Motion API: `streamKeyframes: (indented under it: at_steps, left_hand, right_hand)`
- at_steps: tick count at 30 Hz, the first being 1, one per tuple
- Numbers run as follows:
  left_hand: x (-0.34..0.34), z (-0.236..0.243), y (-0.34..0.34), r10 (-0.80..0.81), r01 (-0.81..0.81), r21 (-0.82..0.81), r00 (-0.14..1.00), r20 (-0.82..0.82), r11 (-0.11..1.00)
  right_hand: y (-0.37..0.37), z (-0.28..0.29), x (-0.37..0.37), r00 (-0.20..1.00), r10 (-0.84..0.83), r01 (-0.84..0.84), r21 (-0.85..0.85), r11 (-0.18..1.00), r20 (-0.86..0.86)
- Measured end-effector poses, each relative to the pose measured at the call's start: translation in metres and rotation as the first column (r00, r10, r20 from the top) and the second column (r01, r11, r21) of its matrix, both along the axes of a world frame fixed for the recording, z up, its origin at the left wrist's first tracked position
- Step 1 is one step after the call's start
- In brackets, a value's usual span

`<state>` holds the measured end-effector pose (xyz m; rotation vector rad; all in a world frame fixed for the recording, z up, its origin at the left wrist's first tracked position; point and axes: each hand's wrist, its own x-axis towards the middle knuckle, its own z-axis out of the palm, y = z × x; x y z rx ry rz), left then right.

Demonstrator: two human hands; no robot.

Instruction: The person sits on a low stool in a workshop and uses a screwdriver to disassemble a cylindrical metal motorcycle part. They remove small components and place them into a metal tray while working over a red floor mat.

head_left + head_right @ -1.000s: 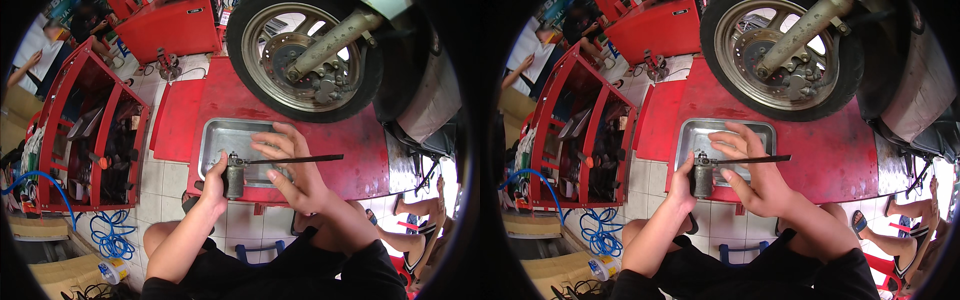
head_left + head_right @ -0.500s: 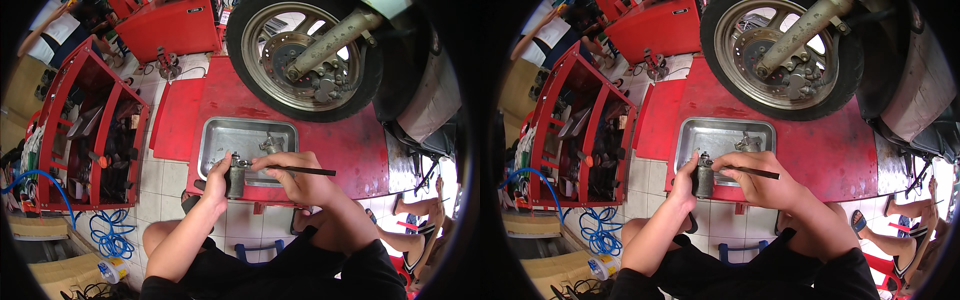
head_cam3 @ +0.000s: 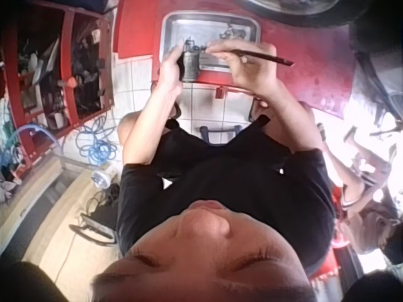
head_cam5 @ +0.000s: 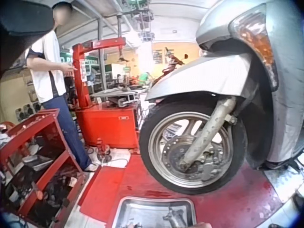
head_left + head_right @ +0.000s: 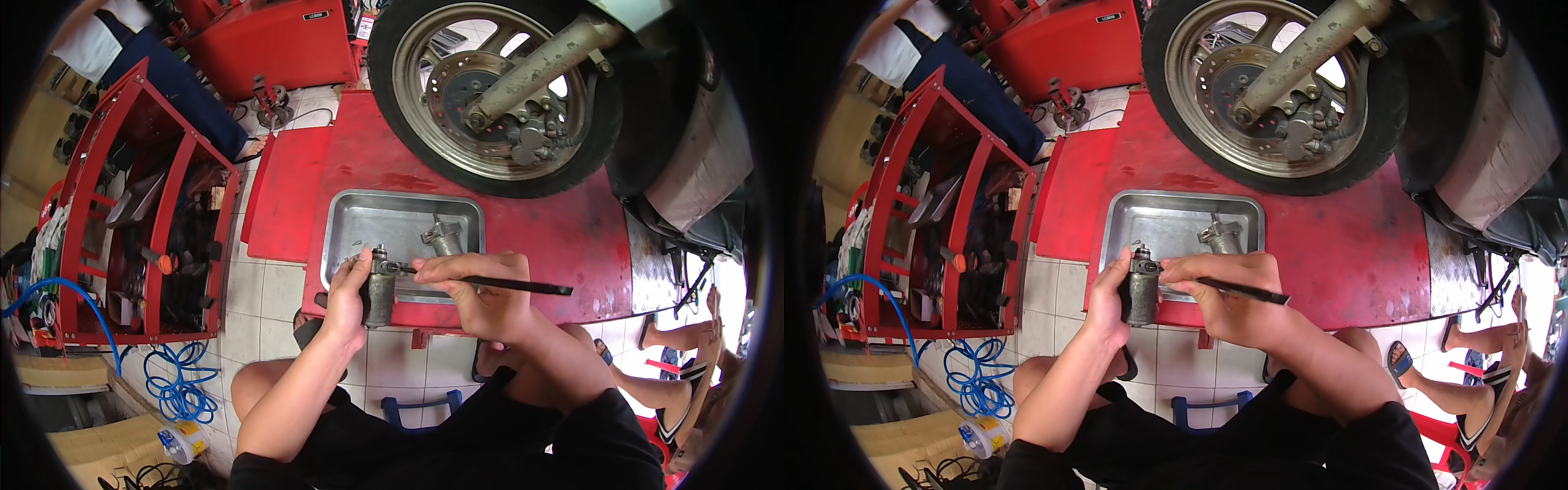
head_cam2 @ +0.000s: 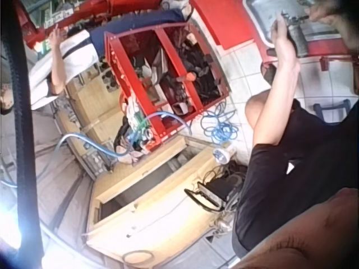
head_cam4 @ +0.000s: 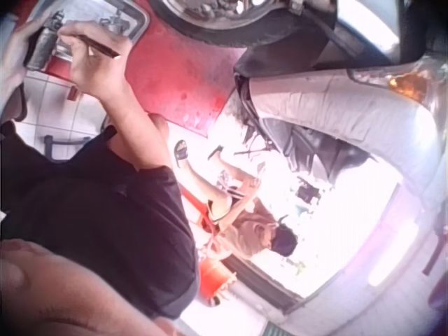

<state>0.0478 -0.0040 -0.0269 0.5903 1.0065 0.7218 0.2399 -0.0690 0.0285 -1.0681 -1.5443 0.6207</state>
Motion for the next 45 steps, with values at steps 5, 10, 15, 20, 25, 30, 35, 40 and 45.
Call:
streamKeyframes:
  at_steps: [5,10,15,20,25,30,35,40,45]
  left_hand:
    - [0.004,-0.002,-0.004,0.007,-0.002,0.071,0.998,-0.065,0.997]
    - [0.003,0.000,-0.004,-0.051,0.051,0.008,0.998,0.026,0.999]
    - [0.003,0.002,0.000,-0.059,0.065,-0.053,0.993,0.102,0.996]
    - [0.005,0.004,-0.001,-0.079,0.086,-0.062,0.992,0.102,0.994]
    - [0.005,0.005,-0.003,-0.047,0.057,-0.104,0.994,0.099,0.993]
    - [-0.001,0.000,-0.001,-0.064,0.073,-0.075,0.992,0.112,0.995]
    - [0.001,0.015,0.002,-0.049,0.089,-0.140,0.962,0.268,0.986]
    - [-0.001,0.013,0.003,-0.035,0.052,-0.053,0.961,0.275,0.997]
    - [-0.002,0.010,0.005,-0.003,0.012,-0.033,0.967,0.253,0.999]
  right_hand:
    - [-0.001,0.001,-0.003,0.999,-0.015,0.013,0.055,0.998,0.032]
    - [-0.001,0.005,0.000,0.993,0.007,-0.018,0.099,0.995,0.115]
    - [0.000,0.012,0.006,0.993,0.066,-0.068,0.024,0.997,0.095]
    - [0.000,0.009,0.009,0.996,0.068,-0.067,-0.027,0.997,0.056]
    - [-0.001,0.006,0.003,0.995,0.025,-0.033,0.078,0.996,0.100]
    - [0.001,-0.001,-0.002,1.000,0.003,-0.004,0.042,0.999,0.027]
    - [0.004,-0.001,-0.001,0.979,-0.051,0.060,0.039,0.997,-0.195]
    - [-0.006,-0.009,-0.010,0.957,-0.211,0.144,-0.307,0.941,-0.198]
    - [-0.011,-0.009,-0.049,0.986,-0.148,0.164,-0.573,0.803,0.075]
